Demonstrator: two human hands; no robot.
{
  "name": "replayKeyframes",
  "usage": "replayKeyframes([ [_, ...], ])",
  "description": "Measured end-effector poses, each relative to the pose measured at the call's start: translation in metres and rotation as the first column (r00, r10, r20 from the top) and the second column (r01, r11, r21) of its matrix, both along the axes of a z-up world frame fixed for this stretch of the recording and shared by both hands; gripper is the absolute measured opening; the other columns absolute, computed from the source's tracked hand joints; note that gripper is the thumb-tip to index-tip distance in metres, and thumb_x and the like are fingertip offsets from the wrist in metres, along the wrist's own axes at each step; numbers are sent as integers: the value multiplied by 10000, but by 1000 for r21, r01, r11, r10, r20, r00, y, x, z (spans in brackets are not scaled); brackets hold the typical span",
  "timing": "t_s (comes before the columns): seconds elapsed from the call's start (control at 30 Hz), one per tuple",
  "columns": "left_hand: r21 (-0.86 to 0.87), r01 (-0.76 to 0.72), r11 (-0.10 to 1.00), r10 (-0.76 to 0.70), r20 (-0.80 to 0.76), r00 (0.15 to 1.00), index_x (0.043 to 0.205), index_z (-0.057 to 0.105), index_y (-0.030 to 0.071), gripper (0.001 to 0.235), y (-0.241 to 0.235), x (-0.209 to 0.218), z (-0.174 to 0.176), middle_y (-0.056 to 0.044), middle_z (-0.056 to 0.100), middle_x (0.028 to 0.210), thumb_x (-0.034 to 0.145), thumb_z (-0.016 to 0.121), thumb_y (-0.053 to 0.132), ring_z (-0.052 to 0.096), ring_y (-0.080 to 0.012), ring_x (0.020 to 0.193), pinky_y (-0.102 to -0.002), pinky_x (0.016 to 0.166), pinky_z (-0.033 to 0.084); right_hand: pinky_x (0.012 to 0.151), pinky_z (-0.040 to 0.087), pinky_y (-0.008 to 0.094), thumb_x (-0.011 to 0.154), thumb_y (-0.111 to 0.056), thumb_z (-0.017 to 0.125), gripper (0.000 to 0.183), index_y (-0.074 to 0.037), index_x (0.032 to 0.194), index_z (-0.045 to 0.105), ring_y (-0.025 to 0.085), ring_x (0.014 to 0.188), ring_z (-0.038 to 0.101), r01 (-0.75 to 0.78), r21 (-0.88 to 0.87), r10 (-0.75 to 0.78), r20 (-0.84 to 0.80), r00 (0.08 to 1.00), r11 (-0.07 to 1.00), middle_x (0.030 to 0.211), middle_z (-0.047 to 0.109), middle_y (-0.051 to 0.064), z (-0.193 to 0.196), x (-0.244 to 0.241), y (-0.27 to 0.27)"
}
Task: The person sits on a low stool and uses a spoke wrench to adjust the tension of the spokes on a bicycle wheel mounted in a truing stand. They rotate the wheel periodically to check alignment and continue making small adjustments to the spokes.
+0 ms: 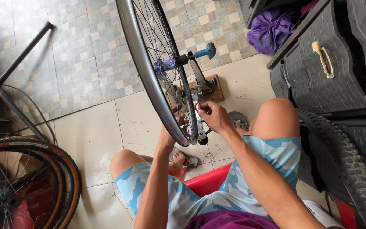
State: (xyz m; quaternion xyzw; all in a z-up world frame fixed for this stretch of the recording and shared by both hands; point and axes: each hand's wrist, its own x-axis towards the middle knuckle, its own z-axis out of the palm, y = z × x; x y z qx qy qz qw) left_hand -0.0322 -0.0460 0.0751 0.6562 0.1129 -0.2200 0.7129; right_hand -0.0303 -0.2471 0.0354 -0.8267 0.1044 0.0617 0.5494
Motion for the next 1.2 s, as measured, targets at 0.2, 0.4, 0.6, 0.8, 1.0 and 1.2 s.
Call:
replayKeyframes([
  [0.2,2,23,1000,-23,31,999,1490,467,15,704,0,-1,-7,-134,650,1211,911,734,315,643,-181,969,-312,731,565,734,566,363,901,-322,704,290,-54,1009,734,211,825,741,-14,11,14,13,1000,1000,925,783,91,-3,1,2],
  [0.4,241,74,968,-104,115,988,1259,584,-23,543,5,-2,-47,-146,680,1067,916,776,352,683,-176,926,-326,763,553,723,563,380,890,-321,696,289,-64,1015,732,228,791,740,-10,-7,10,-23,1000,1000,918,781,97,-8,1,-1],
  [0.6,628,37,777,-271,280,921,847,708,-72,429,33,11,-122,-117,620,665,948,754,342,590,-184,617,-374,543,467,717,559,379,886,-333,701,295,-68,1010,735,230,781,748,-1,-19,0,-44,999,1000,910,785,102,-17,3,-3],
  [0.8,528,0,849,-188,303,934,820,669,-40,315,49,14,-120,-76,601,630,965,669,239,534,-156,574,-351,523,447,713,557,390,881,-333,699,301,-63,1010,734,247,781,746,-7,-20,6,-47,999,1000,914,781,109,-17,4,-1],
  [1.0,163,-95,982,84,71,994,1090,671,-50,360,22,9,-84,-89,638,910,1027,675,304,582,-180,828,-368,672,484,729,555,386,882,-328,704,299,-58,1006,736,254,798,745,-17,-31,16,-33,999,999,910,776,119,-19,3,0],
  [1.2,-63,-30,998,36,93,995,1430,507,29,529,8,9,-117,-119,611,1346,1012,562,349,605,-265,1241,-416,985,505,726,567,359,880,-290,713,276,-42,995,744,213,809,746,-29,34,29,-21,999,999,904,788,92,-31,5,-3],
])
